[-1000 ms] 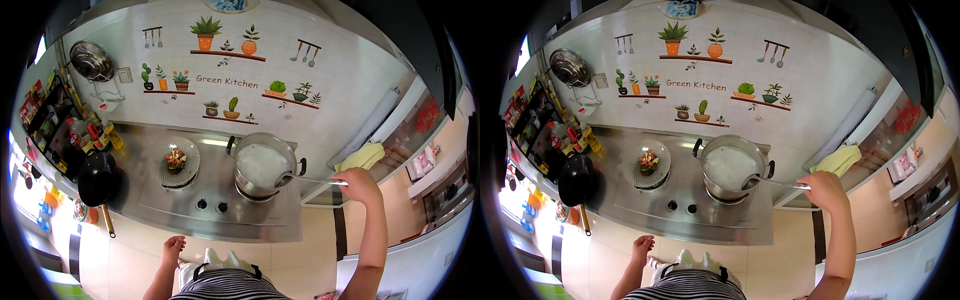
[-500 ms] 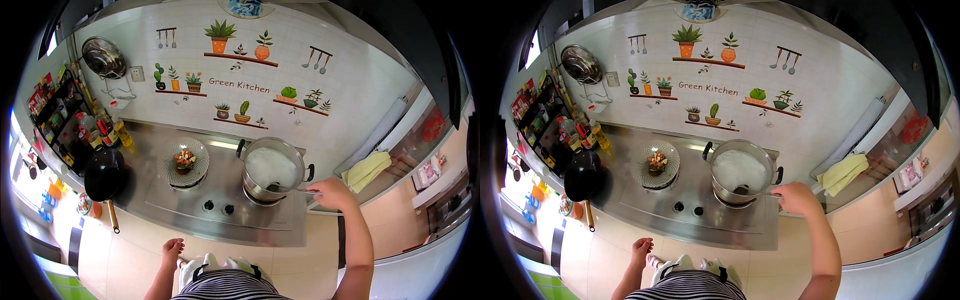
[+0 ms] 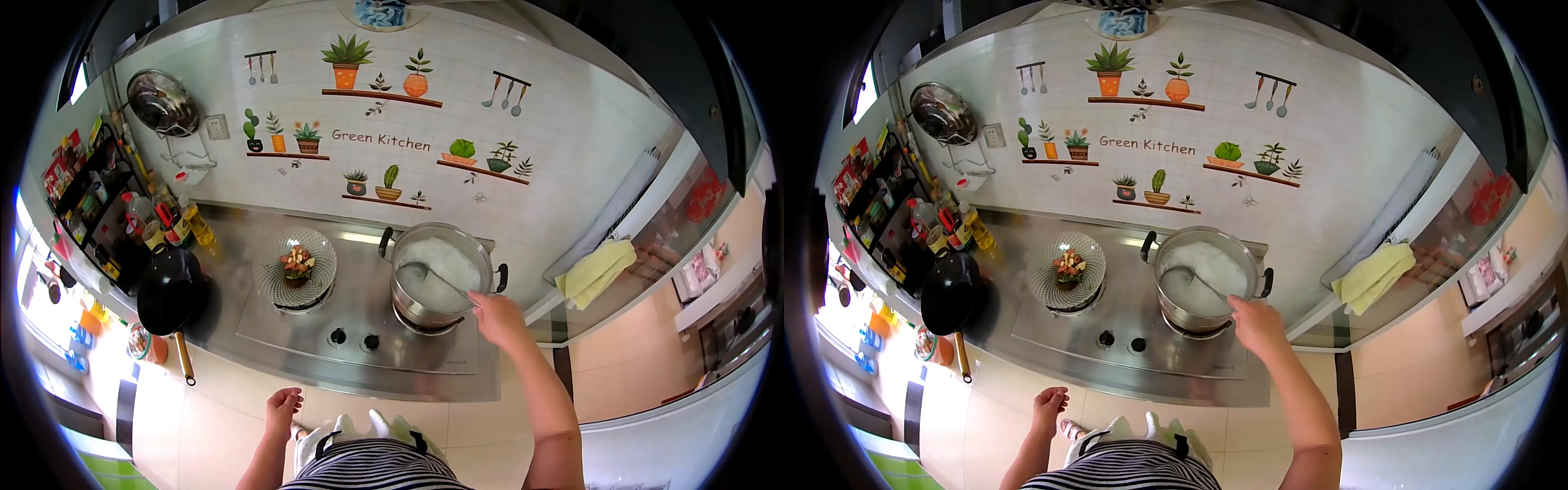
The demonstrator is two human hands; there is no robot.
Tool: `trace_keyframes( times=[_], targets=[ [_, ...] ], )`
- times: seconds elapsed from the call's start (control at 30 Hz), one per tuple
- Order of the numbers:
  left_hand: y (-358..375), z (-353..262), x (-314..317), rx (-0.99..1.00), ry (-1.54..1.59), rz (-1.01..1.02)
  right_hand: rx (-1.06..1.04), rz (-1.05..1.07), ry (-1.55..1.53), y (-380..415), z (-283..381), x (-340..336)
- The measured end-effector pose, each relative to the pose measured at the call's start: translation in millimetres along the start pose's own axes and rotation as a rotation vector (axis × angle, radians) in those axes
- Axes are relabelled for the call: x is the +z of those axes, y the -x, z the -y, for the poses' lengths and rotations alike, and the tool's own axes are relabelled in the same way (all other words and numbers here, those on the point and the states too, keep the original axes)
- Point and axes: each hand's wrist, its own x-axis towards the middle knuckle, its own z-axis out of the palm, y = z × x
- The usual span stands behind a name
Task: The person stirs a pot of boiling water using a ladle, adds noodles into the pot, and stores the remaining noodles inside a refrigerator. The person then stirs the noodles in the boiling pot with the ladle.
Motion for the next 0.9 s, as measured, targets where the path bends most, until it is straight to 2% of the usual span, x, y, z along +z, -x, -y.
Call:
trace_keyframes(
  times=[0.1, 0.27, 0.43, 0.57, 0.7, 0.77, 0.9],
  targets=[
    [2, 2, 0, -0.012, 0.010, 0.003, 0.091, -0.047, -0.001, 0, 0, -16],
    [3, 8, 0, -0.034, 0.016, 0.007, 0.092, -0.128, 0.093, 11, -22, -61],
    [-3, 15, 3, -0.036, 0.008, 0.036, 0.071, -0.053, 0.169, 24, -23, -132],
    [-6, 8, 12, -0.048, -0.026, 0.049, 0.033, 0.055, 0.202, 25, -20, -162],
    [-7, 5, 17, -0.049, -0.032, 0.067, -0.001, 0.164, 0.187, 16, -19, -163],
    [-9, 8, 16, -0.049, -0.026, 0.072, -0.035, 0.275, 0.157, 8, -20, -151],
    [-6, 7, 11, -0.048, -0.029, 0.070, -0.097, 0.333, 0.086, -5, -21, -121]
  ],
)
